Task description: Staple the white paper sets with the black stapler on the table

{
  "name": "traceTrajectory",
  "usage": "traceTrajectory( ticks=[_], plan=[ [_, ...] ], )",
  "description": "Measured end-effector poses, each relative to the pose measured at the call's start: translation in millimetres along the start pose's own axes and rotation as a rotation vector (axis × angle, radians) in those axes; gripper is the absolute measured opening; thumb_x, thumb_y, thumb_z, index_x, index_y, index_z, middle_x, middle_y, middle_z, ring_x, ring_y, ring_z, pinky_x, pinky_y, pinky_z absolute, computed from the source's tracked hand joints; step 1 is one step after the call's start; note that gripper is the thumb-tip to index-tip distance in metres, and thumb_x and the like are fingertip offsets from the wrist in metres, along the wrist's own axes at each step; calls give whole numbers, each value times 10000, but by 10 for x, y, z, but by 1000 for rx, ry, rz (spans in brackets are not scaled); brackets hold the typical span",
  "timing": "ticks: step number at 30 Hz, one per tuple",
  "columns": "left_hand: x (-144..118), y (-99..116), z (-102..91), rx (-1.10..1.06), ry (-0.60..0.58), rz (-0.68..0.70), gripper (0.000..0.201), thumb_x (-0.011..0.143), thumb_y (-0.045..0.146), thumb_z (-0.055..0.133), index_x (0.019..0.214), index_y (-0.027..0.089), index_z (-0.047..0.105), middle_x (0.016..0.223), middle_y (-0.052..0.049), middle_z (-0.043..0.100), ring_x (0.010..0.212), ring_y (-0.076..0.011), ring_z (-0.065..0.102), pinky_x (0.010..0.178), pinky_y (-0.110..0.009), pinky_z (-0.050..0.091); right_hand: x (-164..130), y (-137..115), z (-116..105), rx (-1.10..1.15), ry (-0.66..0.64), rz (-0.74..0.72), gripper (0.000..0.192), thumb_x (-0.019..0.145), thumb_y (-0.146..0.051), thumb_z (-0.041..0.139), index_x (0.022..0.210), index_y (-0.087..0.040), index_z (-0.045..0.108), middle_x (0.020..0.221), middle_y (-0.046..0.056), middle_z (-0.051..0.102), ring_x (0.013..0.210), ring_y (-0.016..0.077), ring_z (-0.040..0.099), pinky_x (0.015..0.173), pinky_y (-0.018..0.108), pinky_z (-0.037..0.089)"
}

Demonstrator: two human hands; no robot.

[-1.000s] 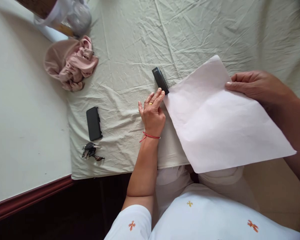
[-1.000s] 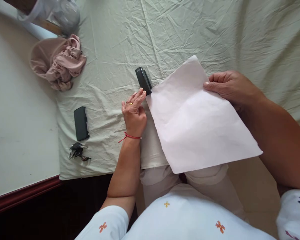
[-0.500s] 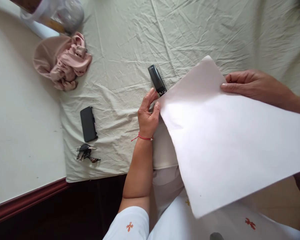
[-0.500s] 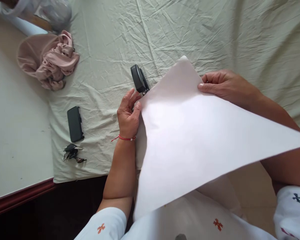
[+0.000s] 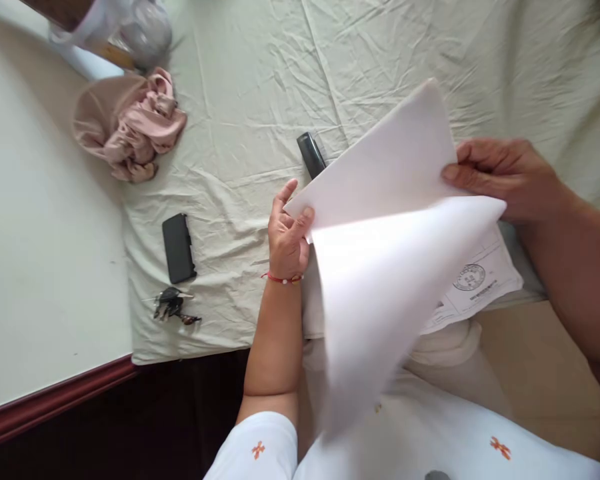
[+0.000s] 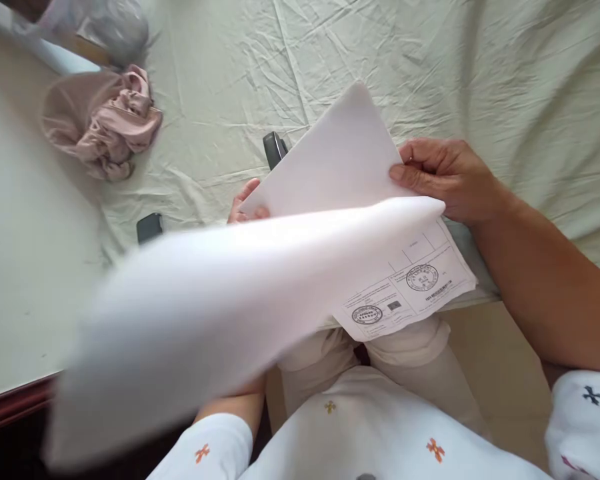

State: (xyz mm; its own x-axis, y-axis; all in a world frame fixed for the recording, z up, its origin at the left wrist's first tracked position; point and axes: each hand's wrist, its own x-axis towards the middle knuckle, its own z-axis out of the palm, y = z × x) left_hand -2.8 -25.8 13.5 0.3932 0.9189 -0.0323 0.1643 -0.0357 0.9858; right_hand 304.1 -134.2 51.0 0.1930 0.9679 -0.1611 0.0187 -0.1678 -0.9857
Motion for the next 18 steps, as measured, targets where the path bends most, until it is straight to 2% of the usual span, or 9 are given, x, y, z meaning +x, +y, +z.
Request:
traceTrajectory(
  ticks=[5,9,12,14,18],
  plan=[
    [-55,85,70,-253,-47,-50,691,714,583,894,1275,252,662,1231,-95,774,1282,-307,705,1122,-428,574,-21,33,-3,2,68,-101,396,770,-557,884,828,-215,692,738,-9,613,613,79,497,529,244,391],
    [-87,76,72,-279,-172,-171,517,714,517,920,1091,217,731,963,-69,797,1020,-307,789,900,-424,671,-9,58,23,7,142,-150,504,705,-654,889,820,-215,671,755,-18,606,649,83,523,570,253,440],
    [-117,44,53,-252,-229,-190,384,749,497,906,947,203,756,816,-48,770,860,-273,790,785,-399,683,6,76,22,45,142,-166,501,696,-631,903,809,-208,658,749,-30,594,637,66,519,556,232,443],
    [-132,19,55,-247,-251,-173,354,775,502,887,932,210,761,868,-49,784,916,-271,792,834,-405,685,12,88,16,89,118,-172,469,710,-589,913,824,-203,670,755,-28,614,636,64,540,550,224,461],
    [-150,-23,89,-263,-262,-140,412,821,552,836,1077,236,768,1182,-76,790,1158,-297,756,1012,-455,648,15,107,8,126,81,-148,409,741,-529,919,858,-206,697,773,-22,649,657,74,579,563,224,507]
  ],
)
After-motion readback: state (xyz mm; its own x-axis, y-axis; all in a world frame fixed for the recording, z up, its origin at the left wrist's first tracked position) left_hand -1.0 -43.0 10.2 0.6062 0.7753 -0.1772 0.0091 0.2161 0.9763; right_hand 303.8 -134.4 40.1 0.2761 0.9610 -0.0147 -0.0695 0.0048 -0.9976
